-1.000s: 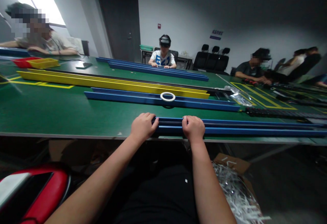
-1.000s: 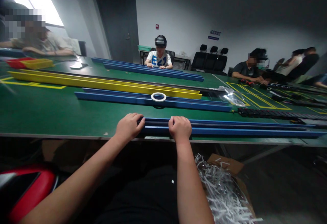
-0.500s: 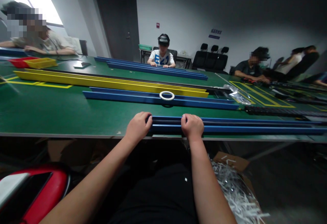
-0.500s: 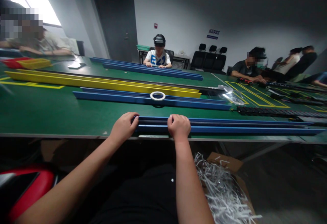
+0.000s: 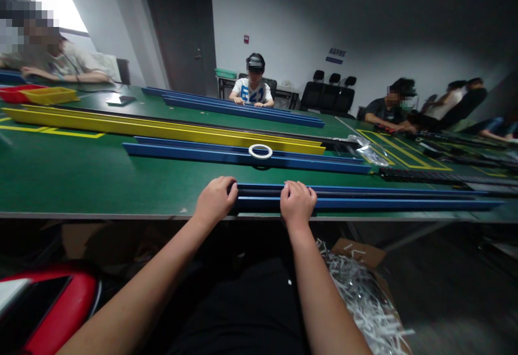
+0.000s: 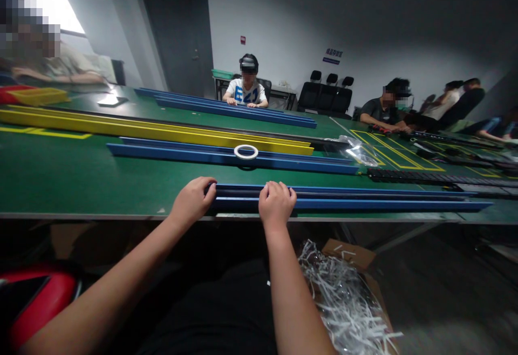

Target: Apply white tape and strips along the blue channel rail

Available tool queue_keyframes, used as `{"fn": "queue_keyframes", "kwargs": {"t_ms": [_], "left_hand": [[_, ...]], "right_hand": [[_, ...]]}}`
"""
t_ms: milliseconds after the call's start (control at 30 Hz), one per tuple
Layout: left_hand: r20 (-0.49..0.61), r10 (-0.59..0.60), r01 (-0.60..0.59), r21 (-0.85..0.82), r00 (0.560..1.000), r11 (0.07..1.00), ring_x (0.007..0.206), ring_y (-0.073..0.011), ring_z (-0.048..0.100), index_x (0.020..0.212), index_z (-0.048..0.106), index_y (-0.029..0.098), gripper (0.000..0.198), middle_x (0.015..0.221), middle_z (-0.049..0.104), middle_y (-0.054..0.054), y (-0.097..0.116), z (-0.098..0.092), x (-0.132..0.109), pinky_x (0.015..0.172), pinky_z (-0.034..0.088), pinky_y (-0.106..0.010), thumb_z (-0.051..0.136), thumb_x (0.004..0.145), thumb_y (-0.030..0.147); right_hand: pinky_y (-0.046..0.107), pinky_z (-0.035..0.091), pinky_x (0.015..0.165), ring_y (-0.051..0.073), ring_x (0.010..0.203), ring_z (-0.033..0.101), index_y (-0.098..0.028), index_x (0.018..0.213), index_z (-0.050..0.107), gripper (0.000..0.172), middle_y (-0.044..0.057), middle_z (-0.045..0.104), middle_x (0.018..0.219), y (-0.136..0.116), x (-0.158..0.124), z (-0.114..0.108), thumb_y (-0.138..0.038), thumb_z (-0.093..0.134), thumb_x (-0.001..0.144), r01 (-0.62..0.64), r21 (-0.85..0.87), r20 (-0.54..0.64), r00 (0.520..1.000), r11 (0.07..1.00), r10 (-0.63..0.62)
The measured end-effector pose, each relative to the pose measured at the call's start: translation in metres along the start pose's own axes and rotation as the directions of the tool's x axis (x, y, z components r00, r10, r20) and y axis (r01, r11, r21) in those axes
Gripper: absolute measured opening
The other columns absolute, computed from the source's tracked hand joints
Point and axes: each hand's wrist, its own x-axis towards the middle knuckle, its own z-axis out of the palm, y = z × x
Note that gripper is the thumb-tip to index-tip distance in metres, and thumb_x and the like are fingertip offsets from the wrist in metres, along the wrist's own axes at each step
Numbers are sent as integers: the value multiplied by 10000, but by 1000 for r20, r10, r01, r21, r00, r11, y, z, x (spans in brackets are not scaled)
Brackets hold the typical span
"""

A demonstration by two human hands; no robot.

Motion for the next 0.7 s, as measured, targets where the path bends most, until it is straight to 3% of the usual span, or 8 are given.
{"fn": "queue_keyframes", "kwargs": {"t_ms": [100,700], "left_hand": [[-1,5,-5,3,1000,1000,974,-235,603,1018,624,203,288,1004,677,-85,0,0,0,885,456,-348,384,949,344],[11,12,-12,1,1000,1000,981,-235,599,1012,619,207,287,1000,671,-83,0,0,0,892,456,-351,378,954,353]], "right_hand": [[393,205,1011,225,1132,531,-212,1051,706,338,70,712,1095,-2,-6,3,-283,387,963,0,10,-24,1000,1000,1],[371,228,921,215,1036,522,-207,941,688,355,75,698,963,-8,-3,-1,-291,345,980,-27,-9,3,1000,1000,27]]}}
